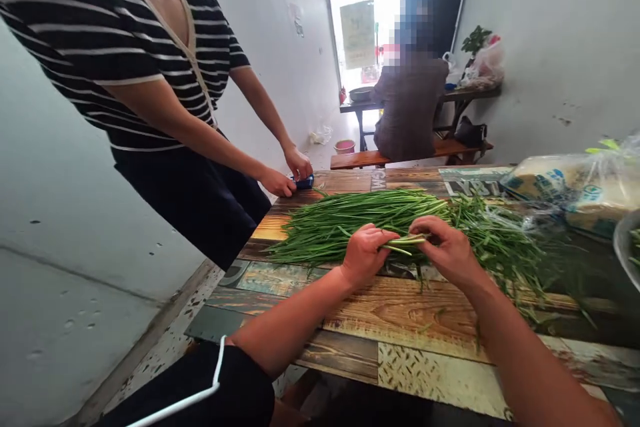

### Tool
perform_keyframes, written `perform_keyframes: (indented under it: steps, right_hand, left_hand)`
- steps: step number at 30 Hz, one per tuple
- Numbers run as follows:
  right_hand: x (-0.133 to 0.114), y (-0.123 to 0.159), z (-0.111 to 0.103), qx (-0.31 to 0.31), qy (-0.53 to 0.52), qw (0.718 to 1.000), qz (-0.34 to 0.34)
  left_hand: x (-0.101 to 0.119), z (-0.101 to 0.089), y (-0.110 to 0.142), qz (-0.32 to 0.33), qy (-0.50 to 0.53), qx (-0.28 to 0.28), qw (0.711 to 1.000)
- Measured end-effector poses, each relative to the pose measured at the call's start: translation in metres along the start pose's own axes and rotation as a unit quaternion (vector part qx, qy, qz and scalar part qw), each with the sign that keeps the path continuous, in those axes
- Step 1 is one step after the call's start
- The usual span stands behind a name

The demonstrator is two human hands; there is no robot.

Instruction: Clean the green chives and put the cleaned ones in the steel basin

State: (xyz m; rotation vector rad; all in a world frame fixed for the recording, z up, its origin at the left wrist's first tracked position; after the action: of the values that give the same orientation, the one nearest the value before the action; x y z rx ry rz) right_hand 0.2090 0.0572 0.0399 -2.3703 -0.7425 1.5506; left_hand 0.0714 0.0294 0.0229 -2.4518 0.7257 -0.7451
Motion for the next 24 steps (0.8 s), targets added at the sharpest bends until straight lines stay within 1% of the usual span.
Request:
perform_keyframes:
  steps: [3, 5, 6, 7, 8, 9, 10, 11, 12, 13, 14, 15, 16, 17, 18, 19, 20, 21, 24]
  right_hand:
    - [0.02, 0.0, -0.02, 0.096, -0.085, 0.988, 0.082]
    - [0.036, 0.003, -0.041, 0.174, -0.089, 0.972, 0.134]
    - [0.043, 0.006, -0.053, 0.209, -0.056, 0.965, 0.152]
    - [0.046, 0.008, -0.064, 0.239, 0.0, 0.957, 0.162]
    - [0.047, 0.011, -0.074, 0.263, 0.074, 0.947, 0.168]
    - [0.045, 0.012, -0.08, 0.271, 0.159, 0.935, 0.165]
    - [0.041, 0.012, -0.083, 0.267, 0.239, 0.921, 0.151]
    - [0.036, 0.012, -0.082, 0.262, 0.294, 0.909, 0.136]
    - [0.032, 0.011, -0.078, 0.247, 0.322, 0.906, 0.118]
    - [0.028, 0.009, -0.07, 0.226, 0.326, 0.913, 0.097]
    - [0.024, 0.007, -0.06, 0.196, 0.307, 0.928, 0.078]
    - [0.021, 0.005, -0.047, 0.151, 0.263, 0.95, 0.067]
    - [0.02, 0.004, -0.033, 0.102, 0.201, 0.972, 0.066]
    - [0.017, 0.003, -0.019, 0.054, 0.139, 0.987, 0.066]
    - [0.014, 0.003, -0.007, 0.013, 0.085, 0.994, 0.066]
    - [0.01, 0.004, 0.004, -0.015, 0.042, 0.997, 0.068]
    - [0.008, 0.005, 0.01, -0.025, 0.011, 0.997, 0.07]
    - [0.007, 0.005, 0.014, -0.022, -0.008, 0.997, 0.073]
    - [0.011, 0.006, 0.014, 0.018, -0.042, 0.995, 0.088]
  left_hand:
    - [0.0, -0.004, 0.001, 0.005, 0.002, 0.036, 0.999]
    - [-0.001, -0.008, 0.003, 0.006, 0.022, 0.065, 0.998]
    - [-0.003, -0.01, 0.004, 0.002, 0.031, 0.079, 0.996]
    - [-0.004, -0.012, 0.005, -0.004, 0.039, 0.094, 0.995]
    - [-0.005, -0.014, 0.006, -0.01, 0.044, 0.105, 0.993]
    - [-0.006, -0.016, 0.007, -0.013, 0.047, 0.113, 0.992]
    - [-0.007, -0.017, 0.008, -0.016, 0.048, 0.119, 0.992]
    - [-0.006, -0.017, 0.008, -0.011, 0.049, 0.117, 0.992]
    - [-0.006, -0.018, 0.008, -0.009, 0.053, 0.12, 0.991]
    - [-0.007, -0.018, 0.008, -0.012, 0.057, 0.124, 0.991]
    - [-0.009, -0.018, 0.007, -0.017, 0.059, 0.124, 0.99]
    - [-0.01, -0.017, 0.007, -0.024, 0.062, 0.123, 0.99]
    - [-0.012, -0.017, 0.006, -0.032, 0.065, 0.122, 0.99]
    - [-0.013, -0.016, 0.006, -0.037, 0.068, 0.119, 0.99]
    - [-0.014, -0.015, 0.006, -0.04, 0.071, 0.118, 0.99]
    - [-0.014, -0.015, 0.006, -0.04, 0.074, 0.116, 0.99]
    - [-0.014, -0.014, 0.006, -0.038, 0.076, 0.116, 0.99]
    - [-0.014, -0.015, 0.006, -0.035, 0.078, 0.116, 0.99]
    - [-0.014, -0.015, 0.006, -0.041, 0.081, 0.113, 0.989]
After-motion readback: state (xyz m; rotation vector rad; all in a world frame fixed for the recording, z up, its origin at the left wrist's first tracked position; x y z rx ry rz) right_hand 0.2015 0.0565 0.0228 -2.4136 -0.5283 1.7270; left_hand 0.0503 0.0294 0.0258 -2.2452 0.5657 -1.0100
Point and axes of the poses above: each hand's wrist, its own y-axis away from the middle knuckle, its own z-axis out of the palm, x = y × z, the point moved 8 cm from there along -y, towards the middle knuckle, and after that the axes turned 1 degree about z, right-handed, at the moved point
